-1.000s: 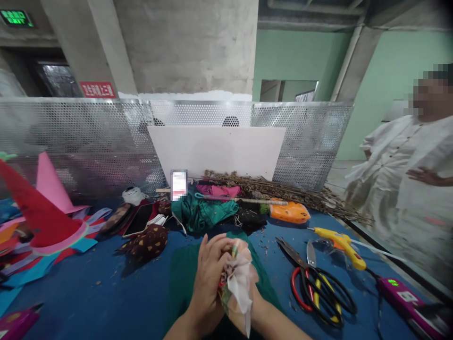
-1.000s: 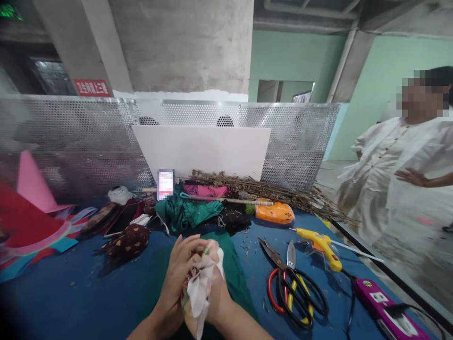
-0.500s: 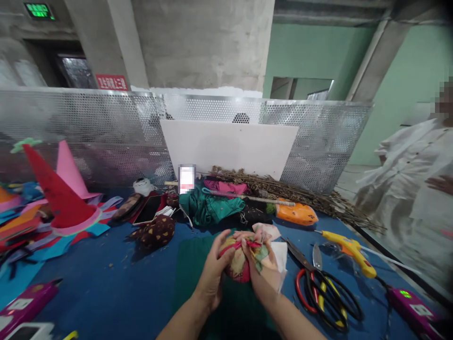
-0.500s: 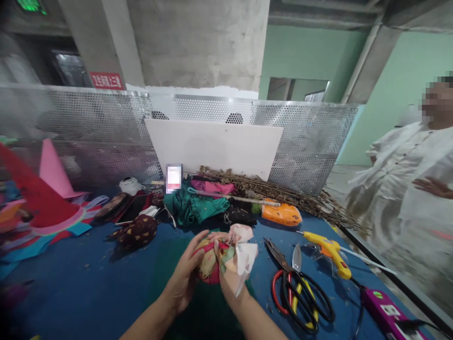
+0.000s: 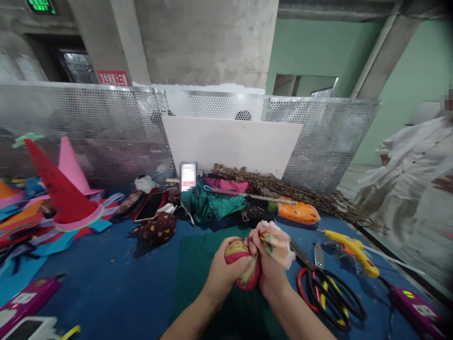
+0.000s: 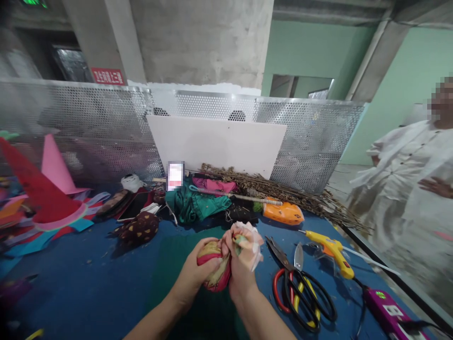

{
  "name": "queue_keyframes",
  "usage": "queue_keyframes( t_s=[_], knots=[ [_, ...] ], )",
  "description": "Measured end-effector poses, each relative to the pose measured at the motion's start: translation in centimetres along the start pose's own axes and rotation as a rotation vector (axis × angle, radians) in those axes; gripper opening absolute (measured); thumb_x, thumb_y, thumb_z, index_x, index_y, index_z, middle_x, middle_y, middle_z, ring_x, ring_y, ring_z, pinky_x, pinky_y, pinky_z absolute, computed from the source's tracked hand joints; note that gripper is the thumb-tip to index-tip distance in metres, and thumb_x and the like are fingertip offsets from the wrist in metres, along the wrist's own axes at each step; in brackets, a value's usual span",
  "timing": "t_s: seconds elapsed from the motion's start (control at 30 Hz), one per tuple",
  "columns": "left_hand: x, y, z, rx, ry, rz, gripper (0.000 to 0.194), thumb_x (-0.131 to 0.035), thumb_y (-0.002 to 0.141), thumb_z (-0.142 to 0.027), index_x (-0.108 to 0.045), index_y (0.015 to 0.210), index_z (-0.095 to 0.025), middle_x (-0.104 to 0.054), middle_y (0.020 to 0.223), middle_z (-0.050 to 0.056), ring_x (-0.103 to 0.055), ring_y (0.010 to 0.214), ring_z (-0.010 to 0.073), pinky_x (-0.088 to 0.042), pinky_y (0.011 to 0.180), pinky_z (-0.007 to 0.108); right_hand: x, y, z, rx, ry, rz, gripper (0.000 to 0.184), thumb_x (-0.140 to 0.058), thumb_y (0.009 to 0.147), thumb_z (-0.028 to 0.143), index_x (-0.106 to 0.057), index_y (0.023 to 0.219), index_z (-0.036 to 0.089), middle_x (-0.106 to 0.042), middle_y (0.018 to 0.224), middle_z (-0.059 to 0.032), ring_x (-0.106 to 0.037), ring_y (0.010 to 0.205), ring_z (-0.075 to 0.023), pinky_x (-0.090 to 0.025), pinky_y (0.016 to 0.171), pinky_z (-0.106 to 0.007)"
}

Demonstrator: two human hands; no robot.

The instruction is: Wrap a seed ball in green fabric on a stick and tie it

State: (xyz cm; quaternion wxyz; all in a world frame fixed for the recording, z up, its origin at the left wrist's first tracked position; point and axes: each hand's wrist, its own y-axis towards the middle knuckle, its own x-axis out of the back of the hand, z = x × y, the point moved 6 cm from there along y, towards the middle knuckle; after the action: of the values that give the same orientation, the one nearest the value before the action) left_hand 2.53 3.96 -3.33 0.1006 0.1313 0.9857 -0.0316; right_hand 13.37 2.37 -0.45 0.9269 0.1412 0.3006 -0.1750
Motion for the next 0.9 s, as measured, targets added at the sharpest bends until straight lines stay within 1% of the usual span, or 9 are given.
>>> queue_keyframes(
  t_s=[0.1,0.2,0.3,0.37,0.43,0.6,0.73,0.8,0.9],
  knots=[
    [-0.3,-0.4,0.0,-0.091,0.18,0.033,0.058,-0.077,0.058,-0.029,-0.058,0.111,-0.016,-0.066,0.102,0.009,-0.061,0.087,0.0223,-0.049,0.079,0.031,0.7,0.3,-1.1,-0.165,0.13,-0.082,0.036,-0.077,0.067,0.037,-0.044,0.062,0.021,-0.036,0.044,0.0105,-0.04,0.045,-0.0067,-0.04,0.052,-0.021],
    [-0.5,-1.6,-1.5,-0.353,0.371,-0.009,0.077,-0.083,0.047,-0.024,-0.055,0.119,-0.02,-0.057,0.122,0.011,-0.054,0.11,0.0295,-0.043,0.095,0.037,1.3,0.5,-1.9,-0.249,0.222,-0.146,0.041,-0.076,0.066,0.04,-0.041,0.058,0.02,-0.028,0.04,0.0117,-0.032,0.04,-0.005,-0.032,0.044,-0.018],
    [-1.3,-3.4,-3.3,-0.685,0.512,-0.03,0.06,-0.078,0.053,-0.02,-0.059,0.109,-0.021,-0.058,0.116,0.01,-0.054,0.109,0.0298,-0.044,0.093,0.043,1.2,0.4,-2.3,-0.284,0.267,-0.145,0.044,-0.075,0.067,0.042,-0.039,0.056,0.02,-0.025,0.039,0.0121,-0.026,0.038,-0.0044,-0.028,0.04,-0.018],
    [-1.7,-4.2,-4.1,-0.815,0.565,-0.052,0.046,-0.071,0.058,-0.016,-0.058,0.102,-0.021,-0.06,0.105,0.008,-0.057,0.1,0.0264,-0.048,0.086,0.042,1.0,0.1,-2.7,-0.32,0.299,-0.136,0.045,-0.076,0.066,0.042,-0.039,0.056,0.02,-0.025,0.039,0.0121,-0.026,0.039,-0.0043,-0.029,0.041,-0.018],
    [-1.8,-4.5,-4.5,-0.847,0.596,-0.077,0.038,-0.067,0.061,-0.011,-0.056,0.097,-0.021,-0.06,0.097,0.006,-0.058,0.093,0.0232,-0.049,0.08,0.039,0.9,-0.2,-3.2,-0.364,0.339,-0.138,0.045,-0.077,0.065,0.042,-0.038,0.056,0.02,-0.025,0.039,0.012,-0.027,0.039,-0.0043,-0.03,0.042,-0.018],
    [-1.9,-3.8,-4.2,-0.786,0.638,-0.055,0.026,-0.064,0.065,-0.011,-0.053,0.087,-0.019,-0.058,0.086,0.004,-0.058,0.08,0.0192,-0.05,0.072,0.035,1.3,-0.2,-4.1,-0.436,0.41,-0.223,0.049,-0.078,0.065,0.041,-0.036,0.053,0.02,-0.026,0.037,0.0122,-0.021,0.037,-0.0028,-0.025,0.038,-0.016],
    [-1.7,-3.9,-4.5,-0.858,0.754,-0.046,0.05,-0.074,0.062,-0.026,-0.053,0.107,-0.018,-0.058,0.109,0.011,-0.056,0.101,0.0269,-0.047,0.086,0.043,1.2,-0.1,-4.4,-0.527,0.458,-0.189,0.044,-0.077,0.066,0.04,-0.04,0.054,0.019,-0.024,0.036,0.0127,-0.021,0.036,-0.0027,-0.026,0.038,-0.015],
    [-2.1,-4.5,-5.0,-0.986,0.821,0.052,0.06,-0.076,0.062,-0.033,-0.052,0.114,-0.019,-0.057,0.116,0.012,-0.054,0.107,0.0293,-0.042,0.096,0.048,0.9,-0.2,-4.5,-0.578,0.486,-0.137,0.044,-0.079,0.064,0.038,-0.041,0.054,0.018,-0.025,0.037,0.0128,-0.022,0.036,-0.002,-0.027,0.038,-0.014],
    [-2.6,-5.3,-5.5,-1.079,0.793,0.23,0.047,-0.072,0.065,-0.031,-0.055,0.107,-0.019,-0.063,0.103,0.009,-0.058,0.098,0.0252,-0.045,0.091,0.043,0.4,-0.8,-4.5,-0.636,0.507,-0.1,0.046,-0.079,0.064,0.039,-0.039,0.053,0.018,-0.027,0.039,0.0122,-0.024,0.037,-0.0015,-0.027,0.038,-0.014]
  ],
)
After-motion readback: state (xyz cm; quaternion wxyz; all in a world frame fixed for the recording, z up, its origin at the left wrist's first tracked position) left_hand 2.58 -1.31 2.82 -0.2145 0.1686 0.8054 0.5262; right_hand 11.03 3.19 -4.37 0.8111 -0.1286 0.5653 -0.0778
